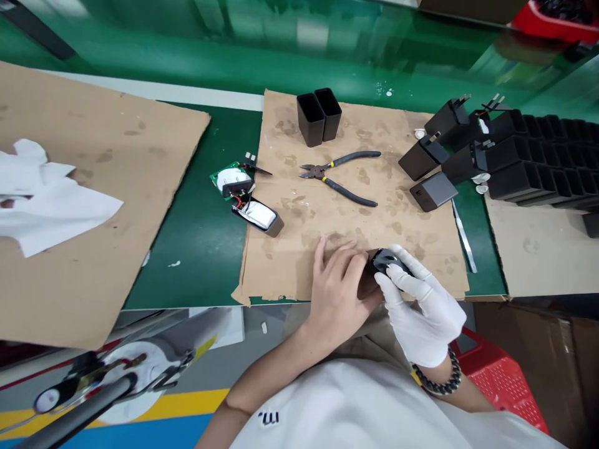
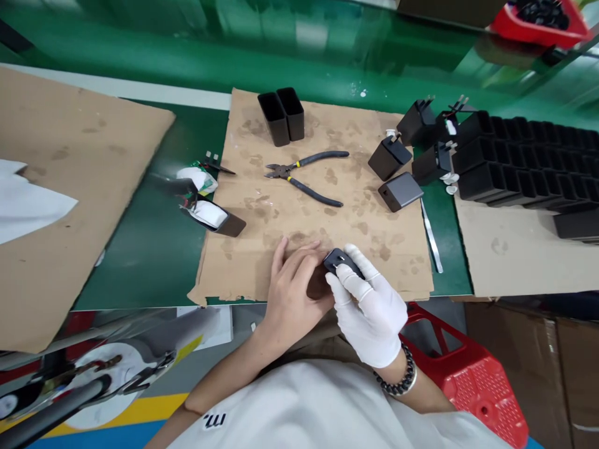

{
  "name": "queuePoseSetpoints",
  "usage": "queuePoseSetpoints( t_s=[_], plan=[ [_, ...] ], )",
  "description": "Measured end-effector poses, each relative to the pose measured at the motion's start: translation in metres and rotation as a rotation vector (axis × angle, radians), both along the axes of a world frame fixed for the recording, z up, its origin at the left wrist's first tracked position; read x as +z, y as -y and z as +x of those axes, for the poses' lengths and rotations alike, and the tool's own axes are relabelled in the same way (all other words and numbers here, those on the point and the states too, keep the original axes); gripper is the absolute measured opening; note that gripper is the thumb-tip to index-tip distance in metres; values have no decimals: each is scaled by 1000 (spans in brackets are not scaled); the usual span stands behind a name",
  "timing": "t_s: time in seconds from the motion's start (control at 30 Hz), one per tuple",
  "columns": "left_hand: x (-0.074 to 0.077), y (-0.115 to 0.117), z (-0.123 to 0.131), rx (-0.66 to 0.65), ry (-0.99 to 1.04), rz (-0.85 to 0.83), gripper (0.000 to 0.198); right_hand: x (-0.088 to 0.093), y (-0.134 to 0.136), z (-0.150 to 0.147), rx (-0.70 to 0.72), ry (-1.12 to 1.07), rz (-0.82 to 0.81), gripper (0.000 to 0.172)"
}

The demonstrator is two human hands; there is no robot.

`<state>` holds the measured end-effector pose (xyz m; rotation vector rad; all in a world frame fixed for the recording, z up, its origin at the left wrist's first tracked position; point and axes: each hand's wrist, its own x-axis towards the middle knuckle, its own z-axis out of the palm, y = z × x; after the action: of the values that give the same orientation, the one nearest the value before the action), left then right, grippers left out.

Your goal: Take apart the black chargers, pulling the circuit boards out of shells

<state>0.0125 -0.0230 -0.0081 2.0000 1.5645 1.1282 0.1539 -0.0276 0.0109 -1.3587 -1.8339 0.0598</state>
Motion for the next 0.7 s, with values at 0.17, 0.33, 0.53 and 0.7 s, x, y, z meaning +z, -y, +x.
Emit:
queuePoseSetpoints(
  t_s=[0.17, 0.33, 0.53, 0.7],
  plan=[
    [-2, 1, 4, 26, -27, 21, 31, 14, -10, 11, 114, 40, -93, 29],
    [4, 0, -13, -12, -4, -19, 27, 29, -18, 32, 190, 190, -83, 33],
    [5, 0, -39, 108, -35, 0, 35, 12, -24, 33, 181, 143, -90, 25],
    [7, -7, -33, -49, 76, -59, 38, 10, -35, 33, 308, 51, -129, 27]
  ],
)
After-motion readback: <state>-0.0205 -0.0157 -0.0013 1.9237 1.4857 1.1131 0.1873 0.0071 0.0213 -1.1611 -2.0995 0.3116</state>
